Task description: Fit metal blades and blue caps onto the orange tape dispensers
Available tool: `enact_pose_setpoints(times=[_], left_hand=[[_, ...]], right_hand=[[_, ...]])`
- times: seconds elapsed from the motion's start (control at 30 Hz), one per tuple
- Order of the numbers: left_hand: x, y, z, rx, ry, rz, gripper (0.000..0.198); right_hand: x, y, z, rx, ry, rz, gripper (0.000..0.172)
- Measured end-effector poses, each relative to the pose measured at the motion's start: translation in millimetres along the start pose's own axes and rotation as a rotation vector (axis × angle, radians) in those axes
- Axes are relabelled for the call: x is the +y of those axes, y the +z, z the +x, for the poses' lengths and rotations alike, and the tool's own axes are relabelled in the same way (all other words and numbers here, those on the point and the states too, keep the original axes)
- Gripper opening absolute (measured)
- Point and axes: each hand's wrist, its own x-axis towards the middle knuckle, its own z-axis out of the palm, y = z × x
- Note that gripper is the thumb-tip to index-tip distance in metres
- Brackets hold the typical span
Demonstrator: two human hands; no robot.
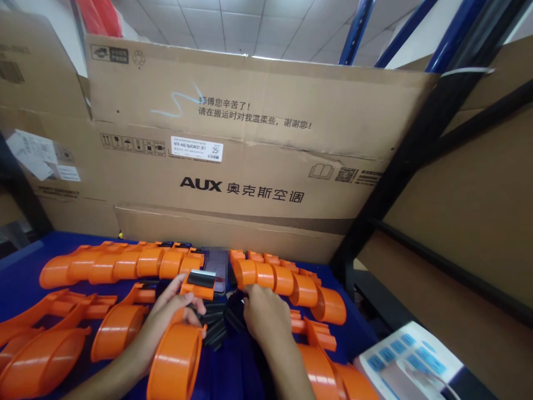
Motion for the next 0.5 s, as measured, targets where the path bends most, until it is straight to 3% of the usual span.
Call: enact_pose_setpoints(times=[0.3,0.5], left_hand=[[4.3,4.6,-5.2,0.007,0.064,0.038,0.048],[7.2,7.0,-8.3,-0.005,0.028,-0.004,0.053]], right_hand=[[3.9,2.9,2.5,0.017,-0.114,0.055,0.026],[5.7,6.2,6.5,0.009,-0.204,0.09,0.035]])
